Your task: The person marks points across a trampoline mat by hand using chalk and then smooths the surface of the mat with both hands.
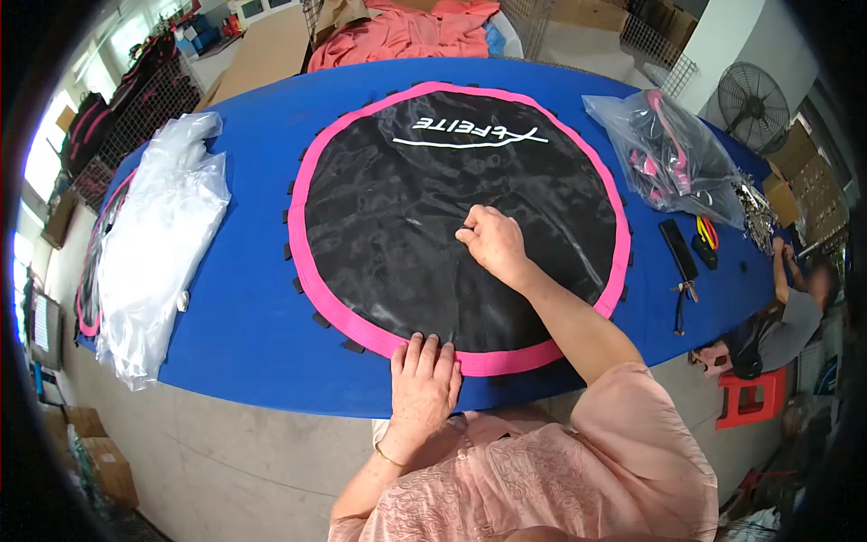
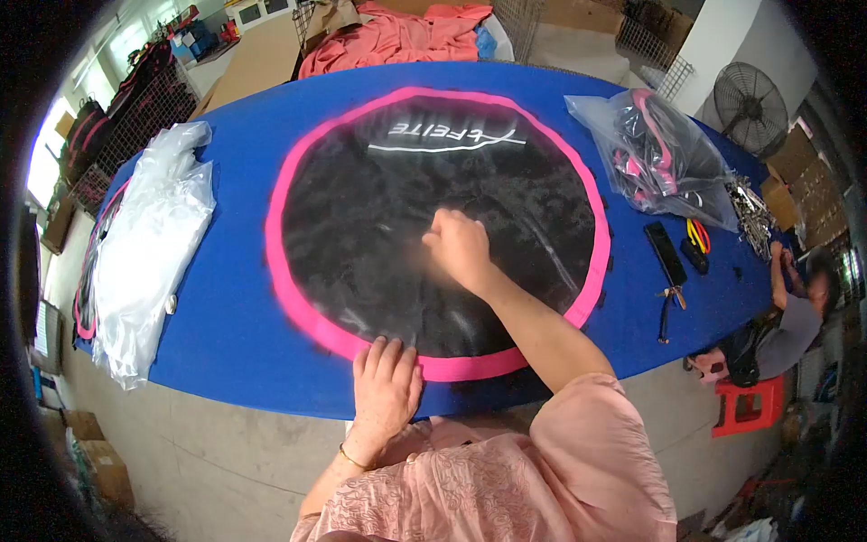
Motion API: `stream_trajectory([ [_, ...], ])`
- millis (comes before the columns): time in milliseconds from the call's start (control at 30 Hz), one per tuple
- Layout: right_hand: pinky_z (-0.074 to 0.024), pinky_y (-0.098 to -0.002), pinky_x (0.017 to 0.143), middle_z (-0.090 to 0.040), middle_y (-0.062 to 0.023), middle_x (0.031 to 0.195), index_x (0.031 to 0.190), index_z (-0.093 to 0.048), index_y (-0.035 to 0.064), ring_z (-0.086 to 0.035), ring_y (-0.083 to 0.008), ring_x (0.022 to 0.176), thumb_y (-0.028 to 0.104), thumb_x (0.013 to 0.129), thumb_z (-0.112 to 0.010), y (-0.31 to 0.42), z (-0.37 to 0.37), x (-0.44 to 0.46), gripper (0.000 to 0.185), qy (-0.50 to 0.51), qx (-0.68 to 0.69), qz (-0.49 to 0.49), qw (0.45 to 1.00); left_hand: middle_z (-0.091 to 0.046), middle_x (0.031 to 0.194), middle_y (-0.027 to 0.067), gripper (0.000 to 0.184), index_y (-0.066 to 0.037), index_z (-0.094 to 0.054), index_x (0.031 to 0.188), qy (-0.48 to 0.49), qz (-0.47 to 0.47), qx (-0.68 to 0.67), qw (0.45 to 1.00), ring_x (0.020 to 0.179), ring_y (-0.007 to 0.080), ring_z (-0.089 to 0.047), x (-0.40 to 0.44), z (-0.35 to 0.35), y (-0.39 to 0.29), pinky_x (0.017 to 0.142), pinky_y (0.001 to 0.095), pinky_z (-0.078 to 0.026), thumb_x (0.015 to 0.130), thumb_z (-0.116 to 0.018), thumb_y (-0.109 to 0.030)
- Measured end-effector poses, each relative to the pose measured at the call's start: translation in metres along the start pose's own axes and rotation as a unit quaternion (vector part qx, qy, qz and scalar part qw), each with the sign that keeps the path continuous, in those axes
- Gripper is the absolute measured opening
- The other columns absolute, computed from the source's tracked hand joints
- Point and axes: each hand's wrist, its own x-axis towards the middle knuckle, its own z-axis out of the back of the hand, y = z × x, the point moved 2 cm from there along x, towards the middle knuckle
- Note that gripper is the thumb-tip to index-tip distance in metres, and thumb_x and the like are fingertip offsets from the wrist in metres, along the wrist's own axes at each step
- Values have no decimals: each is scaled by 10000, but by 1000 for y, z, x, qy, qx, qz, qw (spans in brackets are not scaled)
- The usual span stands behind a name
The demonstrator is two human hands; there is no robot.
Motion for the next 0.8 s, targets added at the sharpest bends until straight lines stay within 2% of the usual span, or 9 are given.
stream_trajectory([
  [233,-541,-470,840,-727,-102,958,937,-664,73,-715,-326,901,255,861,-849,-19,-3,25,270,-13,-18,-80,997,-644,1341,193,357,-31,-687,1278,6,6,-8,1000,1307,407,-565,2,2,-1,1122,559,-410,968,-697,-207],
  [300,-543,-503,836,-736,-118,978,936,-671,81,-718,-361,934,261,862,-843,-10,-14,32,260,-28,-21,-72,997,-644,1340,193,358,-30,-687,1277,7,3,-4,1000,1306,407,-565,2,2,-2,1122,560,-410,966,-699,-206],
  [500,-530,-507,880,-724,-120,980,954,-680,78,-702,-367,985,252,876,-826,17,-34,33,241,-11,-27,-18,999,-643,1342,190,365,-30,-685,1276,3,4,2,1000,1304,408,-565,2,2,-2,1117,562,-415,956,-707,-205],
  [600,-525,-510,874,-723,-119,986,957,-680,79,-701,-366,985,255,875,-824,5,-25,35,242,-8,-32,-23,999,-642,1343,188,363,-30,-685,1275,2,5,1,1000,1304,408,-565,2,2,-2,1114,561,-416,956,-709,-202],
  [800,-526,-507,890,-731,-129,1016,944,-674,83,-705,-369,1007,263,874,-830,-50,10,49,249,-34,-92,-108,989,-642,1341,188,364,-29,-686,1278,3,5,-2,1000,1304,407,-565,1,2,-2,1109,560,-417,956,-712,-196],
])
